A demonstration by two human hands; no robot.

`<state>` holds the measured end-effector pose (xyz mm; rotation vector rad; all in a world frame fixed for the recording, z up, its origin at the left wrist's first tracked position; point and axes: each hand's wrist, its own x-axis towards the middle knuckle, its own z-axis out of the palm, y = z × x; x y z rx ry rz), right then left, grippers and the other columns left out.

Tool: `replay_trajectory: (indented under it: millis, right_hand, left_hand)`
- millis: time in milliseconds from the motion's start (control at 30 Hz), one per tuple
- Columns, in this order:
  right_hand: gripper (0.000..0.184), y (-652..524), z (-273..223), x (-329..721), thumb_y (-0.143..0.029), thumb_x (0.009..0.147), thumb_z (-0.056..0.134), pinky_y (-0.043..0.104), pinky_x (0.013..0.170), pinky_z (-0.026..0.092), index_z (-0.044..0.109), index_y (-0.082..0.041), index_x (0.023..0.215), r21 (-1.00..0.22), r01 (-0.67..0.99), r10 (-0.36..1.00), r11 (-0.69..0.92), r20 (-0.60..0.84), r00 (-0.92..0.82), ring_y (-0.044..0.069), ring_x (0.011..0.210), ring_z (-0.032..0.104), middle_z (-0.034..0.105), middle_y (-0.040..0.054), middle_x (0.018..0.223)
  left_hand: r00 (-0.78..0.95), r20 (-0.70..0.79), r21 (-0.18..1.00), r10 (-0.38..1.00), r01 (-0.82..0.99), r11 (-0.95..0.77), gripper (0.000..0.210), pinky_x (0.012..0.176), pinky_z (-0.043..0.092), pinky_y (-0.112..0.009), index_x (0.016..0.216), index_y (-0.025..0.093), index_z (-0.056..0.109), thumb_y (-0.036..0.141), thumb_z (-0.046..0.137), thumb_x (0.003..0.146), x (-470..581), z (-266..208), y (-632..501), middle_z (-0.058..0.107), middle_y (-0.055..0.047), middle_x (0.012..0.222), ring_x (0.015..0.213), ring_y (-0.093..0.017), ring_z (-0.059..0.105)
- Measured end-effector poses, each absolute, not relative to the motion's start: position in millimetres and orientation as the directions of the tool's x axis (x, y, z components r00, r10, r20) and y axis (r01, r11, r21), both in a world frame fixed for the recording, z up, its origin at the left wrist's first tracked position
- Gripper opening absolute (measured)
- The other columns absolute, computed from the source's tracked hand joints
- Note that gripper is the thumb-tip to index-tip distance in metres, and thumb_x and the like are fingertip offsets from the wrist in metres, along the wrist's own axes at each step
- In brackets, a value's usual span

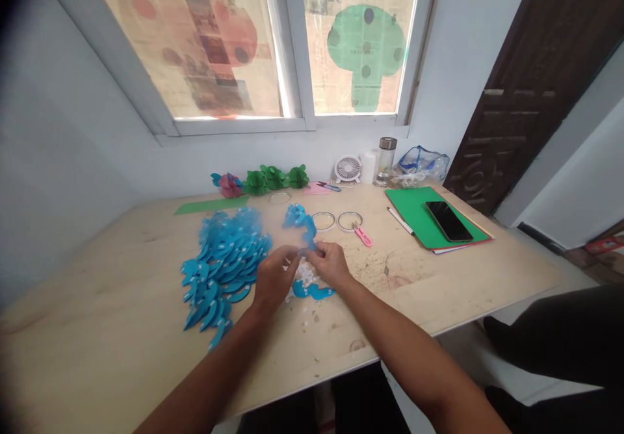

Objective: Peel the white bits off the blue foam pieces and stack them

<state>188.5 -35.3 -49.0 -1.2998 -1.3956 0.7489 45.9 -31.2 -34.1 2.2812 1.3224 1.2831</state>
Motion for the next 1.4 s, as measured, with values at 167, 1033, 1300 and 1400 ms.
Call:
replay_trajectory:
  millis: [167,1033,1300,1400]
  right_hand:
    - [0.028,-34.7,-50.0,187.9,-0.037,0.072,0.056,0.021,0.044,0.025,0.060,-0.013,0.057,-0.945,0.268,0.965,0.186,0.227,0.134,0.008,0.045,0.033,0.040,-0.0047,0.046]
    - [0.028,-35.3,-49.4,186.6,-0.037,0.071,0.059,0.020,0.044,0.027,0.063,-0.013,0.058,-0.946,0.251,0.961,0.208,0.245,0.129,0.008,0.044,0.036,0.045,-0.0042,0.044]
    - [0.029,-32.1,-49.2,188.9,-0.037,0.072,0.058,0.021,0.047,0.034,0.062,-0.013,0.056,-0.973,0.152,0.959,0.176,0.204,0.198,0.011,0.049,0.047,0.057,0.0004,0.050]
    - [0.030,-31.5,-47.9,190.9,-0.039,0.072,0.058,0.022,0.048,0.034,0.061,-0.013,0.055,-0.975,0.146,0.954,0.165,0.196,0.226,0.012,0.051,0.049,0.058,0.0013,0.052]
  left_hand:
    - [0.227,0.580,0.544,0.782,0.606,-0.580,0.010,0.062,0.043,-0.025,0.077,0.019,0.058,0.018,0.048,0.079,46.2,-34.2,-31.5,0.064,-0.002,0.072,0.068,-0.015,0.060]
    - [0.252,0.512,0.612,0.821,0.564,-0.555,0.009,0.060,0.041,-0.025,0.075,0.020,0.049,0.021,0.043,0.081,45.6,-28.4,-30.7,0.060,-0.001,0.073,0.068,-0.016,0.057]
    - [0.347,0.553,0.446,0.757,0.644,-0.621,0.012,0.065,0.041,-0.029,0.075,0.021,0.049,0.021,0.039,0.083,48.2,-31.1,-34.0,0.060,-0.004,0.074,0.075,-0.019,0.056]
    - [0.362,0.537,0.467,0.762,0.624,-0.626,0.013,0.063,0.040,-0.027,0.073,0.021,0.049,0.020,0.040,0.082,45.1,-31.5,-33.6,0.060,-0.003,0.072,0.071,-0.017,0.056]
